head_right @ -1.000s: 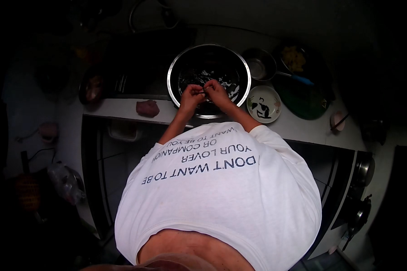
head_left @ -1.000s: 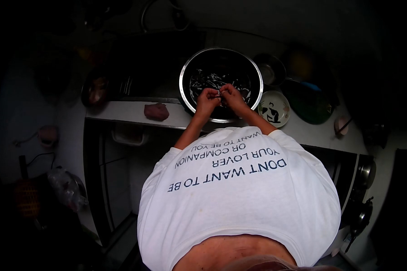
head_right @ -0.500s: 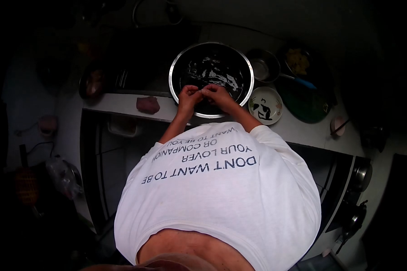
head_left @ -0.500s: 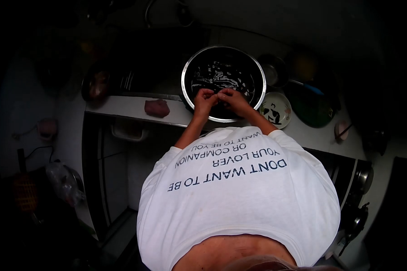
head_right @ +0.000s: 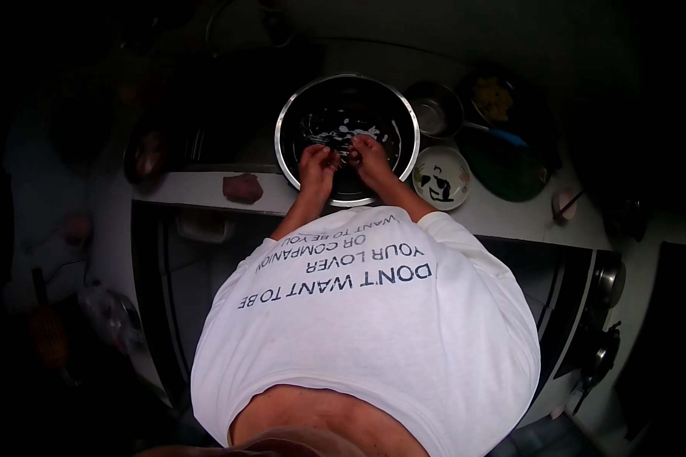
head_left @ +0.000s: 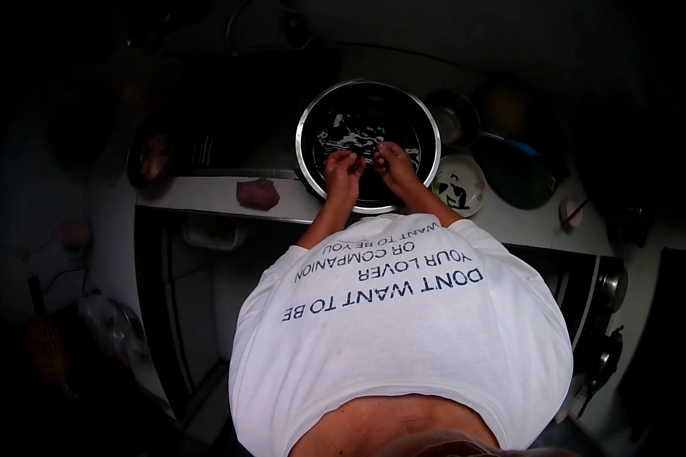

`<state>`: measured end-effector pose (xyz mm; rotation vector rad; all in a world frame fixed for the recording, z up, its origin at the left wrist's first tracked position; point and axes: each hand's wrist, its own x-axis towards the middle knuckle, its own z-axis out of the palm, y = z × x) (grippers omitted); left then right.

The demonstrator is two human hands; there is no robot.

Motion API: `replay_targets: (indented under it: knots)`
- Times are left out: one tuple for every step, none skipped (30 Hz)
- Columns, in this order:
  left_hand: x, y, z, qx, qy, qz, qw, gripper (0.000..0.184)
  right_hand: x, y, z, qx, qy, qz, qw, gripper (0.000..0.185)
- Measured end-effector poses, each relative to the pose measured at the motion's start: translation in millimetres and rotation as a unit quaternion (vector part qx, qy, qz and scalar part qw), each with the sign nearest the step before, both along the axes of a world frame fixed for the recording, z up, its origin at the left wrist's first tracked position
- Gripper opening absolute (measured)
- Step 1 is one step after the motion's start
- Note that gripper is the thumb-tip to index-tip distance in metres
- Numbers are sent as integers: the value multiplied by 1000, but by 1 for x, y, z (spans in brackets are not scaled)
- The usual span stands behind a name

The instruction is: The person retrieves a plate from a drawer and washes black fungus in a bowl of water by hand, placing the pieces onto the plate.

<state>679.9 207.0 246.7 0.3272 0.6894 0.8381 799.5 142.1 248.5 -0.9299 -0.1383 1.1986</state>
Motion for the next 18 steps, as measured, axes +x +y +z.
replay_targets:
  knots:
    - [-1,5,-4,8,3,8,1000,17,9,-2,-3,11,15,-15,1000,6]
    - [-3,11,-8,15,6,15,1000,16,15,-6,-6,22,31,-30,999,6]
    - [-6,16,-12,21,9,22,999,16,20,-10,-10,11,34,-29,999,6]
    - [-7,20,-11,35,29,8,999,16,23,-12,-5,1,37,-28,999,6]
    - [-6,22,-9,55,41,-11,998,16,25,-14,0,-10,40,-27,999,7]
    - [-6,24,-8,76,54,-31,995,16,25,-17,4,3,26,-6,1000,9]
    - [-6,25,-5,96,66,-50,992,16,23,-18,9,11,48,7,999,10]
    - [-3,24,2,99,85,-67,989,15,21,-18,15,19,69,20,997,12]
    - [-1,22,1,119,99,-81,985,15,19,-18,19,29,91,33,995,14]
    - [1,21,2,140,112,-95,979,14,17,-17,21,27,112,41,992,16]
    - [3,19,3,159,125,-110,973,14,15,-16,23,25,134,49,989,17]
    - [4,16,4,179,137,-120,967,14,12,-16,23,23,157,56,986,19]
    - [4,15,2,199,147,-129,960,14,11,-17,22,23,141,57,988,20]
    - [5,15,0,219,157,-137,953,15,9,-18,20,24,125,59,990,21]
    - [4,15,-2,239,166,-145,946,16,7,-18,19,24,109,62,992,22]
    - [4,16,-1,272,178,-150,934,16,5,-19,20,22,102,60,993,21]
    - [3,17,0,305,188,-155,921,16,3,-20,24,20,95,59,994,20]
    - [3,18,1,338,198,-159,906,16,1,-20,26,19,87,59,994,20]
